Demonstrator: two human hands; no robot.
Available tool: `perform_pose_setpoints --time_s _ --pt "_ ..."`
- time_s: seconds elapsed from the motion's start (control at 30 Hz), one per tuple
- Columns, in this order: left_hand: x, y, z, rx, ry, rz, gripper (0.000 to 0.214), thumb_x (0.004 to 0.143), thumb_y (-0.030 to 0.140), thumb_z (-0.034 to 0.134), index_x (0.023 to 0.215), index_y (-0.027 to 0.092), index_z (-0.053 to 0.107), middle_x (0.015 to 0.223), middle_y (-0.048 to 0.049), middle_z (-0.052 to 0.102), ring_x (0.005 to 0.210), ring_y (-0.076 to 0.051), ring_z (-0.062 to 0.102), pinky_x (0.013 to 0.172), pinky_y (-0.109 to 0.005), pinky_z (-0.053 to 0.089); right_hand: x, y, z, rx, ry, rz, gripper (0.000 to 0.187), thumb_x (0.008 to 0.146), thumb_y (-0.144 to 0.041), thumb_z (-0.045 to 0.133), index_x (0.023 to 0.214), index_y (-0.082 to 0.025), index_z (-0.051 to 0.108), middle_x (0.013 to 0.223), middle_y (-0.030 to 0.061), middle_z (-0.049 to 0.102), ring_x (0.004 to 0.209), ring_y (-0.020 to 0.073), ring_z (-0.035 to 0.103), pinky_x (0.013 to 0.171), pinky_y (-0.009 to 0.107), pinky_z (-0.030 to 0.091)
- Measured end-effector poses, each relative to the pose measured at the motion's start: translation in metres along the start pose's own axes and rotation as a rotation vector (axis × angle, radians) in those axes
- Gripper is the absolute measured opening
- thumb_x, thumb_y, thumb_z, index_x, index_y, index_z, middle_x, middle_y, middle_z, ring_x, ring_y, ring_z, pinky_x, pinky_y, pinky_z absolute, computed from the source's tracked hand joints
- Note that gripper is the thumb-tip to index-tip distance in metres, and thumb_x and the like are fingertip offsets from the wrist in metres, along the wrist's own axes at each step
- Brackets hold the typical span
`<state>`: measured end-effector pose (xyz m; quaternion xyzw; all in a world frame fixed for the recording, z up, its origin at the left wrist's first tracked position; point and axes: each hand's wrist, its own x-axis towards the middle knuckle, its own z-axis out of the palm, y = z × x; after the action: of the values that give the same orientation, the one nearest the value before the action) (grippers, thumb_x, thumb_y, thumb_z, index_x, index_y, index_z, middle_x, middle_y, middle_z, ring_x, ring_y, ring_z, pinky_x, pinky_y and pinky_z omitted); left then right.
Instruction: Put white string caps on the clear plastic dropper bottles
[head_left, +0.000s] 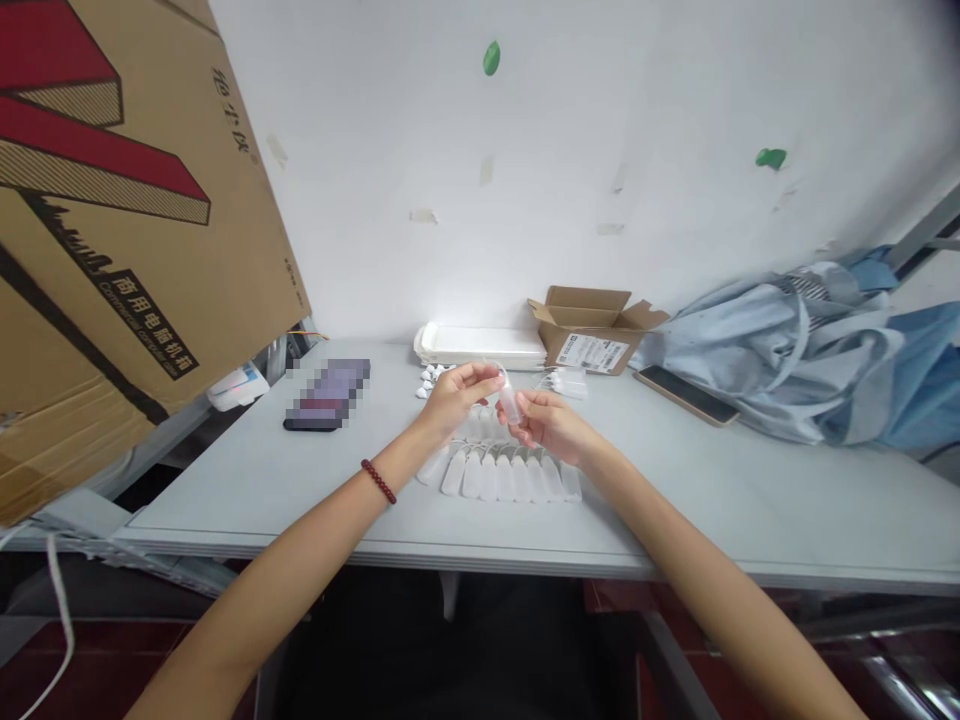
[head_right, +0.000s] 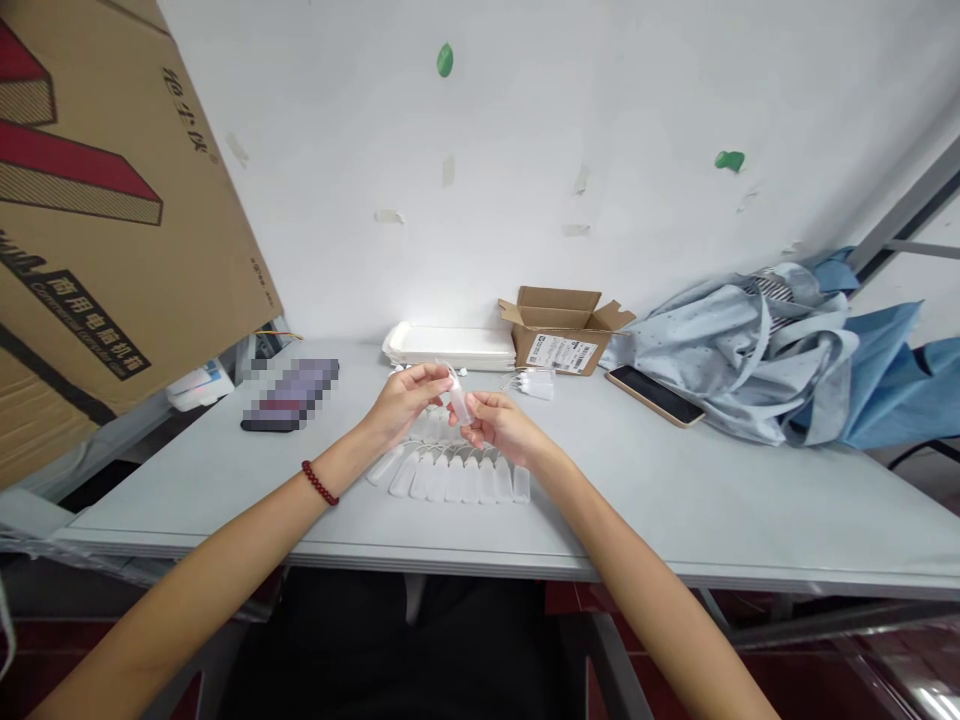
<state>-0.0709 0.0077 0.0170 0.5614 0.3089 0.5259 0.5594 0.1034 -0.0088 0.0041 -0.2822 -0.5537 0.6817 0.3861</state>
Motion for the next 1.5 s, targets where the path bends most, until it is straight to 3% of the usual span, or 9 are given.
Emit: perform_pose_setpoints --time_s 0.2,0.47,0.57,0.7,0.83,0.97,1.13,1.27,1.5 --pt "0.001 0.001 -0.003 0.008 -0.079 0.061 0.021 0.067 0.030 0.075 0.075 0.014 0.065 0.074 0.0001 0.060 0.068 -0.010 0.052 0.068 -0.026 0.040 -0.003 -0.005 0.005 0.011 -0.017 0.025 0.029 0.082 -0.042 0.062 0.080 -0.013 0.064 0.073 0.0035 0.058 0.047 0.0056 0.039 0.040 0.021 0.028" --pt "0.003 0.003 -0.008 -0.011 -0.107 0.082 0.026 0.065 0.026 0.077 0.086 0.014 0.071 0.092 -0.0062 0.067 0.088 -0.016 0.058 0.084 -0.031 0.042 -0.004 -0.004 0.002 0.049 -0.003 0.034 0.026 0.082 -0.039 0.060 0.079 -0.013 0.064 0.070 0.0021 0.054 0.045 0.0048 0.028 0.038 0.021 0.021" --pt "0.001 0.007 -0.009 0.062 -0.144 0.089 0.025 0.070 0.029 0.074 0.089 0.015 0.071 0.099 -0.0078 0.066 0.089 -0.017 0.058 0.081 -0.030 0.042 -0.004 -0.005 0.001 0.061 -0.004 0.050 0.026 0.083 -0.039 0.060 0.081 -0.013 0.064 0.074 0.0020 0.055 0.045 0.0043 0.026 0.037 0.020 0.019" --pt "-0.002 0.012 -0.009 0.222 -0.206 0.112 0.021 0.078 0.033 0.064 0.078 0.014 0.070 0.104 -0.0088 0.065 0.088 -0.017 0.057 0.077 -0.028 0.041 -0.005 -0.006 0.001 0.068 -0.023 0.052 0.026 0.082 -0.040 0.061 0.083 -0.014 0.062 0.074 0.0012 0.056 0.044 0.0032 0.025 0.037 0.019 0.015" --pt "-0.001 0.015 -0.010 0.287 -0.193 0.113 0.019 0.079 0.032 0.062 0.079 0.014 0.069 0.102 -0.0076 0.065 0.082 -0.015 0.056 0.073 -0.027 0.041 -0.005 -0.007 0.002 0.048 0.002 0.049 0.026 0.080 -0.041 0.063 0.086 -0.016 0.060 0.076 0.0012 0.059 0.043 0.0030 0.025 0.036 0.019 0.014" --pt "0.002 0.010 -0.012 0.328 -0.117 0.089 0.018 0.076 0.031 0.064 0.079 0.014 0.068 0.088 -0.0057 0.065 0.075 -0.014 0.055 0.069 -0.026 0.042 -0.003 -0.008 0.001 0.027 0.089 0.010 0.028 0.073 -0.033 0.071 0.095 -0.018 0.062 0.082 0.0015 0.063 0.047 0.0041 0.037 0.038 0.019 0.022" --pt "0.003 0.000 -0.009 0.347 -0.066 0.001 0.015 0.071 0.027 0.067 0.074 0.013 0.068 0.069 -0.0037 0.064 0.063 -0.013 0.056 0.063 -0.026 0.045 0.001 -0.006 -0.003 -0.027 0.134 -0.066 0.020 0.073 -0.032 0.071 0.078 -0.014 0.063 0.068 0.0011 0.063 0.047 0.0065 0.048 0.044 0.021 0.036" --pt "0.002 -0.008 -0.002 0.301 -0.113 -0.040 0.014 0.072 0.027 0.066 0.072 0.013 0.067 0.066 -0.0039 0.065 0.058 -0.013 0.058 0.059 -0.027 0.048 0.002 0.000 0.000 -0.072 0.167 -0.037 0.023 0.074 -0.036 0.069 0.077 -0.014 0.065 0.070 0.0044 0.068 0.058 0.0117 0.060 0.053 0.023 0.043" --pt "0.000 -0.023 0.004 0.410 0.013 -0.089 0.017 0.076 0.028 0.061 0.068 0.014 0.064 0.058 -0.0022 0.062 0.049 -0.013 0.056 0.042 -0.023 0.042 0.006 0.005 0.003 0.038 0.215 0.018 0.020 0.076 -0.032 0.069 0.080 -0.013 0.069 0.077 0.0073 0.071 0.071 0.0147 0.065 0.065 0.024 0.050"
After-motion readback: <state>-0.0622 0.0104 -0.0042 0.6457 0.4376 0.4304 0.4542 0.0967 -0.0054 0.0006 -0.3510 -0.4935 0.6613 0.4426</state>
